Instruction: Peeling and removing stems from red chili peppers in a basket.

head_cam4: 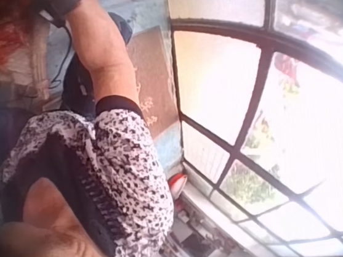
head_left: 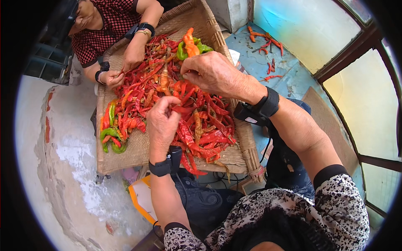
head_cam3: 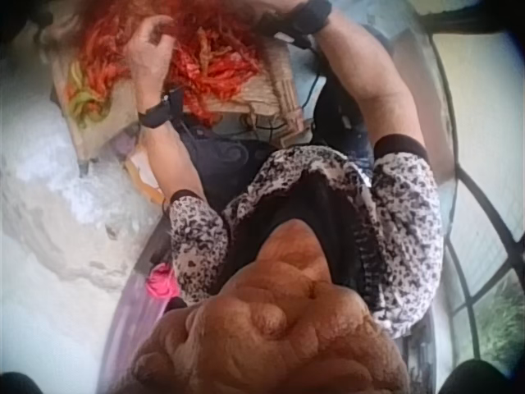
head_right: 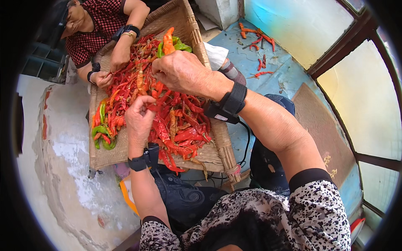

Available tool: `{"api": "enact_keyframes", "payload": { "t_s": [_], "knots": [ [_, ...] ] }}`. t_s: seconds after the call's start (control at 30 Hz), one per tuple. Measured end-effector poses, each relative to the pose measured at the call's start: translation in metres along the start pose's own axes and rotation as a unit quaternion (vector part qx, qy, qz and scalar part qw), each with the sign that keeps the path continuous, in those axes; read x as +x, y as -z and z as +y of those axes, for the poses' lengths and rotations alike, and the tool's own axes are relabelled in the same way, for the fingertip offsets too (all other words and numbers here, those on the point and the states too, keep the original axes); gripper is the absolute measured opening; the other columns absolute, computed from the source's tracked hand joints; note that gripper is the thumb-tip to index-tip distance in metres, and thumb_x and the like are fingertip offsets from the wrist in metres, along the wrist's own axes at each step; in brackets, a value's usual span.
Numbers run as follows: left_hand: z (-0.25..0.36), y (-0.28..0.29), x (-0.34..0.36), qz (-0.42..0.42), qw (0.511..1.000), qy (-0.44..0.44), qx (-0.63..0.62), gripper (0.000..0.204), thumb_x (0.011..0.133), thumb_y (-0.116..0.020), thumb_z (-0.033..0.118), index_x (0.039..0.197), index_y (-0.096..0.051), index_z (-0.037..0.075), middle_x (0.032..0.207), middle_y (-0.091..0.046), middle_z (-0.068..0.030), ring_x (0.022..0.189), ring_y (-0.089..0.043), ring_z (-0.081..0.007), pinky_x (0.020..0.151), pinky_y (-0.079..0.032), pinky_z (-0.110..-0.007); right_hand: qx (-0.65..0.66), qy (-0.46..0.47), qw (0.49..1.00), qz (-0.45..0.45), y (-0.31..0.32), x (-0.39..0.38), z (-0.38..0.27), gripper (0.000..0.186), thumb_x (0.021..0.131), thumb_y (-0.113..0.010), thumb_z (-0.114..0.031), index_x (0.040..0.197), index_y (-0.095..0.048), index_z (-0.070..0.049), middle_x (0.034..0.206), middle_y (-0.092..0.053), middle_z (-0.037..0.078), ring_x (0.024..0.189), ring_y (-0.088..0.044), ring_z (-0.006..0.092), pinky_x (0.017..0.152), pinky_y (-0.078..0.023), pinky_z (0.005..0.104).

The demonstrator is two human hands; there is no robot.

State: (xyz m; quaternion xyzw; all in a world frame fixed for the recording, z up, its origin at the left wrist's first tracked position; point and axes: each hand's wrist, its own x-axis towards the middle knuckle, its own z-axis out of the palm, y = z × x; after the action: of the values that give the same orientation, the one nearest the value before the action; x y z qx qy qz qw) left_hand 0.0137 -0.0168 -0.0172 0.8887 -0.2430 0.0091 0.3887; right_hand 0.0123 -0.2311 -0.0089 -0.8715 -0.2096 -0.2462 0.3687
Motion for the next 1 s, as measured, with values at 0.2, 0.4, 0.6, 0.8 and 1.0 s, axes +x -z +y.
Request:
{"api": "enact_keyframes", "payload": {
  "t_s": [0.2, 0.4, 0.6, 0.8, 1.0],
  "knots": [
    [0.028, -0.004, -0.028, -0.078, 0.985, -0.133, 0.074, 0.036, 0.073, -0.052, -0.010, 0.104, -0.063, 0.005, 0.094, -0.062, -0.0152, 0.082, -0.062, -0.0326, 0.075, -0.051, -0.038, 0.002, -0.007, 0.999, -0.037, -0.005, 0.001, 0.000, 0.010, 0.081, -0.062, -0.010, 0.087, -0.062, -0.002, 0.077, -0.064, 0.016, 0.070, -0.062, 0.0345, 0.062, -0.049, 0.0413],
    [0.017, 0.005, -0.031, -0.032, 0.996, -0.066, -0.043, 0.051, 0.075, -0.045, -0.014, 0.122, -0.053, 0.005, 0.110, -0.063, -0.0125, 0.092, -0.063, -0.0215, 0.079, -0.049, -0.032, 0.093, -0.038, 0.993, -0.069, -0.003, 0.005, -0.004, 0.013, 0.078, -0.065, -0.010, 0.088, -0.066, -0.002, 0.072, -0.065, 0.015, 0.069, -0.065, 0.0290, 0.065, -0.052, 0.0372],
    [0.028, 0.011, -0.030, -0.083, 0.995, -0.046, -0.029, 0.036, 0.076, -0.050, -0.009, 0.108, -0.059, 0.004, 0.097, -0.064, -0.0163, 0.088, -0.064, -0.0304, 0.076, -0.050, -0.036, 0.262, -0.103, 0.938, -0.202, -0.002, 0.010, -0.020, 0.020, 0.087, -0.064, -0.019, 0.087, -0.061, 0.001, 0.073, -0.059, 0.006, 0.074, -0.057, 0.0132, 0.066, -0.046, 0.0307],
    [0.033, 0.001, -0.036, -0.082, 0.991, -0.106, 0.027, 0.049, 0.074, -0.051, -0.008, 0.119, -0.057, 0.008, 0.130, -0.050, -0.0186, 0.122, -0.047, -0.0370, 0.097, -0.042, -0.040, 0.432, -0.169, 0.883, -0.070, 0.000, 0.004, -0.024, 0.018, 0.094, -0.056, -0.022, 0.093, -0.057, -0.004, 0.081, -0.062, 0.000, 0.062, -0.048, 0.0035, 0.056, -0.041, 0.0208],
    [0.017, 0.003, -0.036, 0.034, 0.980, -0.005, -0.196, 0.031, 0.085, -0.066, 0.017, 0.111, -0.058, 0.004, 0.106, -0.060, -0.0091, 0.090, -0.058, -0.0171, 0.078, -0.049, -0.029, 0.301, -0.091, 0.949, -0.007, 0.003, -0.001, -0.026, 0.019, 0.092, -0.057, -0.017, 0.099, -0.056, 0.001, 0.069, -0.056, 0.003, 0.064, -0.054, 0.0093, 0.058, -0.046, 0.0265]
  ]
}}
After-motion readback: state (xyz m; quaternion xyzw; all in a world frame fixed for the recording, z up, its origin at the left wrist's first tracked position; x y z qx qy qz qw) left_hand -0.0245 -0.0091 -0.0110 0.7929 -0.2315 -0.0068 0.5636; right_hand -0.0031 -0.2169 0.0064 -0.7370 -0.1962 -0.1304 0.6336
